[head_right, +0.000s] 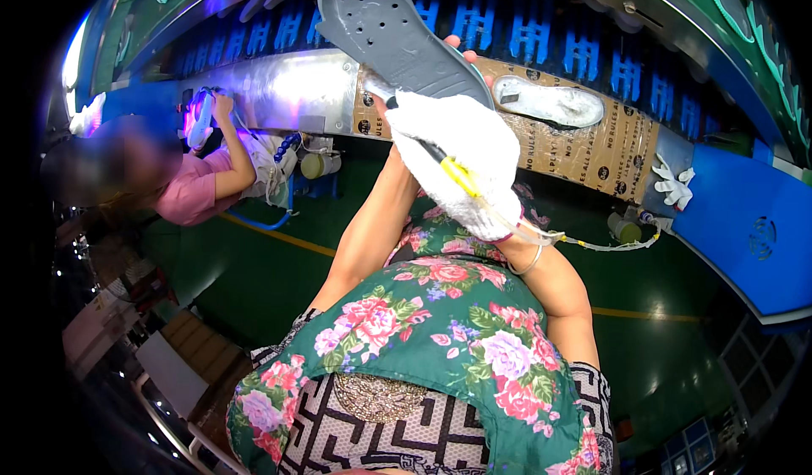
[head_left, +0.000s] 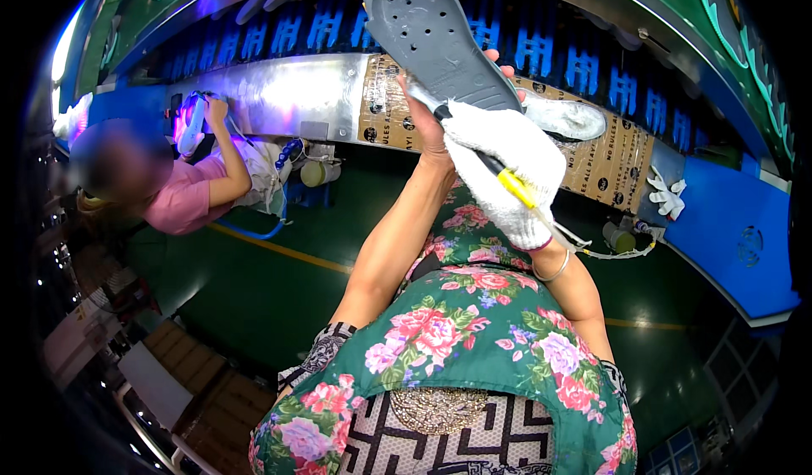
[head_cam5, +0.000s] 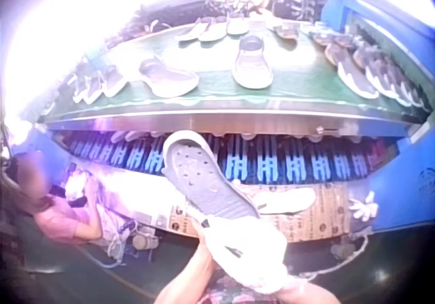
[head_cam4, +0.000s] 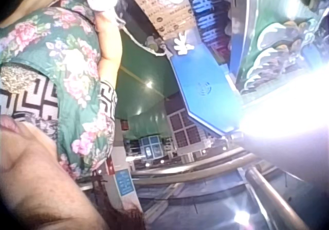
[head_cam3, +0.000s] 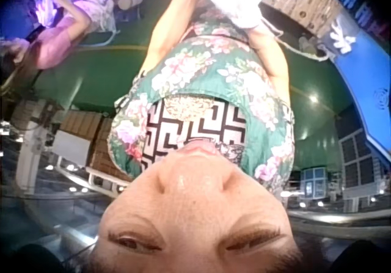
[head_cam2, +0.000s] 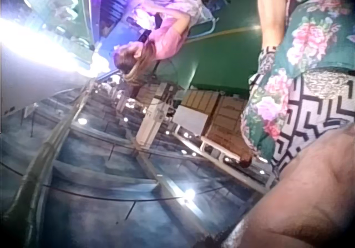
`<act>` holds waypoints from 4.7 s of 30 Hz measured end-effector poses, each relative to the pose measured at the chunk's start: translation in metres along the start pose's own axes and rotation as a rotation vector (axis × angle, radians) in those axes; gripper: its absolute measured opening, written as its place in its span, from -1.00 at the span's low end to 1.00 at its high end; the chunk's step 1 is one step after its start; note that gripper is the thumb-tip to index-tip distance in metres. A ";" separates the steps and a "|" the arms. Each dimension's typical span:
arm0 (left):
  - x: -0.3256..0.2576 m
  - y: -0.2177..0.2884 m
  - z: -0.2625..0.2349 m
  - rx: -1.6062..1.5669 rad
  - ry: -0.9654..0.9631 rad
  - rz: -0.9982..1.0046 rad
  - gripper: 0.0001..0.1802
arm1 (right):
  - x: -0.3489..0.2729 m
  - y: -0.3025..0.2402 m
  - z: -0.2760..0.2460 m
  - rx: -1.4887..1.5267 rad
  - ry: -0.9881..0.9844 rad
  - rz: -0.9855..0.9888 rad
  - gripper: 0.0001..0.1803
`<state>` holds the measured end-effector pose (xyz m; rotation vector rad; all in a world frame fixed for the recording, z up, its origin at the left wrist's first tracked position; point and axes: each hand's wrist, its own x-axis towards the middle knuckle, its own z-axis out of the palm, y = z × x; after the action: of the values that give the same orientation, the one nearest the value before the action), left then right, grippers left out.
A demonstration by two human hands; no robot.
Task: The person trims excess material from the edges of a gray slipper using a small blade tool. They repeatedly pick up slippers from a conveyor belt, scrape the edges, and place them back on the belt.
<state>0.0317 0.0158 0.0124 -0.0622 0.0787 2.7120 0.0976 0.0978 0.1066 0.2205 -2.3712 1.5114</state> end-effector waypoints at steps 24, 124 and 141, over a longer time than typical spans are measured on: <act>0.028 0.007 -0.010 -0.094 -0.304 -0.016 0.27 | -0.025 0.014 -0.019 0.079 0.071 0.116 -0.79; 0.225 0.021 0.106 2.211 -0.346 0.760 -0.68 | -0.116 0.118 -0.088 0.671 0.514 0.804 -0.76; -0.006 0.140 0.028 0.941 0.119 0.335 -0.58 | -0.020 0.055 -0.059 0.755 0.266 0.502 -0.68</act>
<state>-0.0218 -0.1126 0.0475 0.0772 1.4752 2.6865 0.1109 0.1739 0.0753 -0.4204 -1.6182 2.4384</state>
